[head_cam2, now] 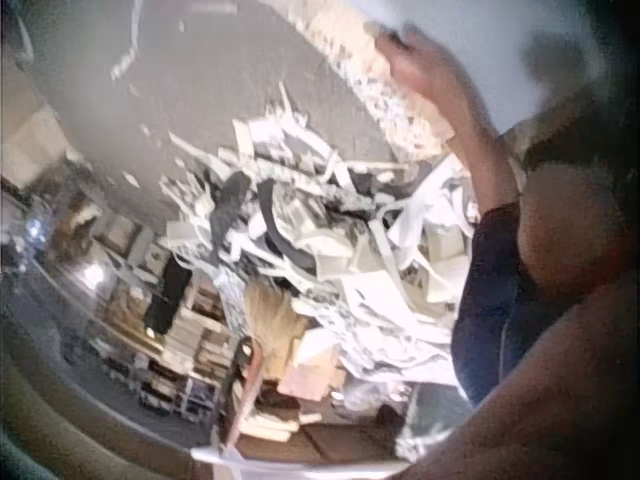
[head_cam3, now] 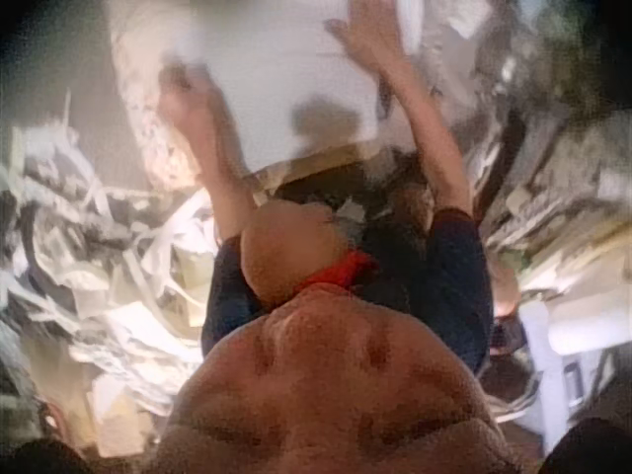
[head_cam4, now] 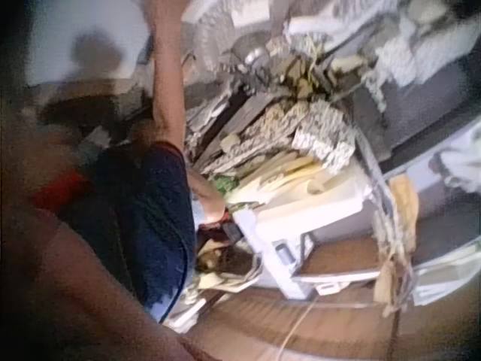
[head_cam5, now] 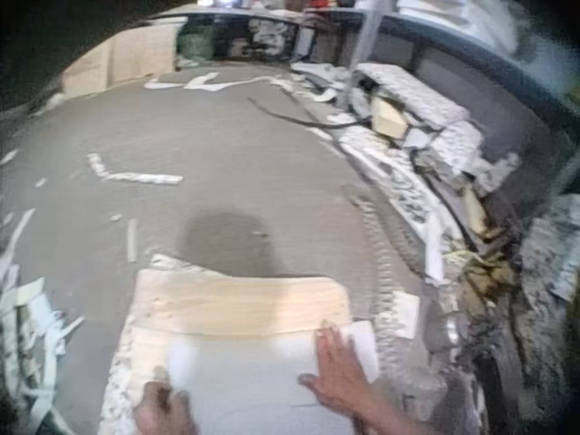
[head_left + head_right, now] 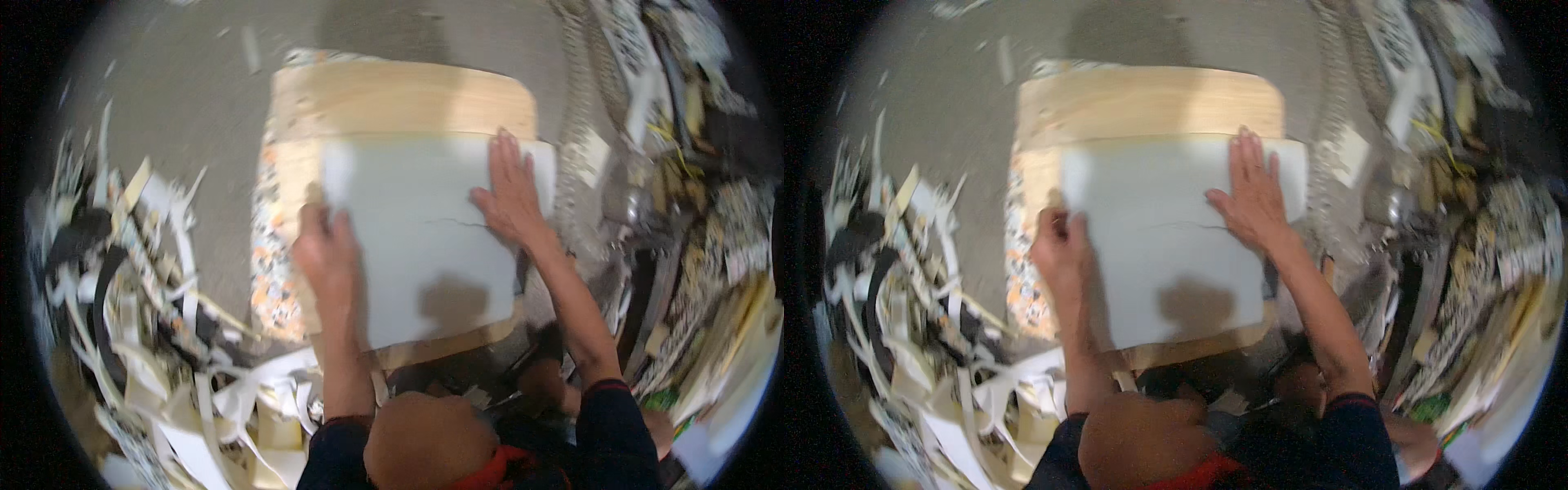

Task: The person sprays a dark substance onto a wooden board, then places a white sheet over it and trims the excess with a knife. They then measure and handle thin wooden strips, stacking them on the floor.

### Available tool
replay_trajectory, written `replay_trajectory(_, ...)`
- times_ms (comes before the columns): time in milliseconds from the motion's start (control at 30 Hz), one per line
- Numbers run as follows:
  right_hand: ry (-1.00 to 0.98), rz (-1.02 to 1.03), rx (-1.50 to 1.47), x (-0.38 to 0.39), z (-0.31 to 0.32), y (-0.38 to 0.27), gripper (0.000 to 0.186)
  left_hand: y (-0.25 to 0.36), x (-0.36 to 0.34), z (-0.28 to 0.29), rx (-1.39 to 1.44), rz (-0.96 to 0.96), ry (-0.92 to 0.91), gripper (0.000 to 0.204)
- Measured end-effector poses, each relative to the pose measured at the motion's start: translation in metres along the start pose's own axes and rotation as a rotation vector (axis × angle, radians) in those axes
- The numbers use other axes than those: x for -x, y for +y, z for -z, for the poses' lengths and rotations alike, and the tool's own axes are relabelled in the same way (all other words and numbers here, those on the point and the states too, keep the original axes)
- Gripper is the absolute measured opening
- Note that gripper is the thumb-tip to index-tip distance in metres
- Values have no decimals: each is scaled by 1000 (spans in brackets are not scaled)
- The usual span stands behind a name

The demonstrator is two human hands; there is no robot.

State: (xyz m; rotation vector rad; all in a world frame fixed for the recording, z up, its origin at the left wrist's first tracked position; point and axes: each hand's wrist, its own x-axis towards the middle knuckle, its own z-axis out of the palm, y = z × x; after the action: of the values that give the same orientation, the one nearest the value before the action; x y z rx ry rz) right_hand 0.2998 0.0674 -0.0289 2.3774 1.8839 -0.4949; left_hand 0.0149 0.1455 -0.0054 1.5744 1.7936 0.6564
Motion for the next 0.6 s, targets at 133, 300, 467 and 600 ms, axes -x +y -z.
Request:
replay_trajectory(133,43,231,-67,-8,1,-27,93,5,1,-3,10,-50,48,19)
replay_trajectory(300,72,480,-99,-42,-1,-79,95,6,0,2,62,22,19,20)
replay_trajectory(467,48,576,-56,-52,0,-112,92,2,3,-4,74,-25,63,17)
replay_trajectory(600,97,626,-34,-55,-9,-125,87,2,5,-8,57,-88,109,13)
